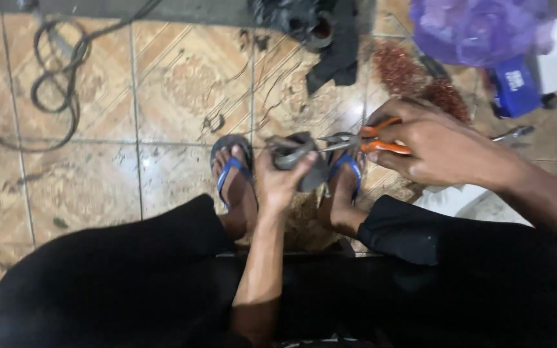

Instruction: Removing copper windings from an electric motor stator using pliers

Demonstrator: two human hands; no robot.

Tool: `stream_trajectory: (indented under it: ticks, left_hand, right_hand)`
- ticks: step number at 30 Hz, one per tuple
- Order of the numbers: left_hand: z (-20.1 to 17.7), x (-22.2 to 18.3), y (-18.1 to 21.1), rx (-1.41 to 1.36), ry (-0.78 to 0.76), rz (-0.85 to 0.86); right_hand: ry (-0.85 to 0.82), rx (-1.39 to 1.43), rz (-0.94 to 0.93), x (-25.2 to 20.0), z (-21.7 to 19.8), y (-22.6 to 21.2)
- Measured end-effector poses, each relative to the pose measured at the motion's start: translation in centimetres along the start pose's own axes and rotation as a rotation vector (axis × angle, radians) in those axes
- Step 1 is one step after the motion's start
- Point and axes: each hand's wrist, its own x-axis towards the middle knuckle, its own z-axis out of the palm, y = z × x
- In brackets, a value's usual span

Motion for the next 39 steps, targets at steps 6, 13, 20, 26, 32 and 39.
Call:
stream_trajectory:
  ticks: [6,13,20,26,32,39]
  left_hand:
    - [0.2,-0.6,1.9,0.075,-0.134,0.337]
    - [0.6,-0.6,1.3,0.130,-0.214,0.486]
    - [0.9,-0.7,1.3,0.366,-0.294,0.523]
    - [1.1,-0.7,2.1,0.387,-0.332,0.505]
    - [1.3,-0.9,3.0,0.376,-0.359,0.431]
    - [0.2,-0.6,1.9,0.266,-0.345,0.680]
  right_hand:
    - [0.100,-0.294,-0.234,0.0,0.6,1.4]
    - [0.111,-0.467,-0.327,-0.8,0.1,1.8]
    - [-0.023,-0.703,-0.138,-0.8,-0.6,0.2]
    - [0.099,-0.657,-0.332,-0.4,0.6,0.7]
    - [-0.450,-0.621,0.058,0.8,0.0,-1.6]
    - [0.044,-0.184,-0.272,-2.7,0.1,2.0]
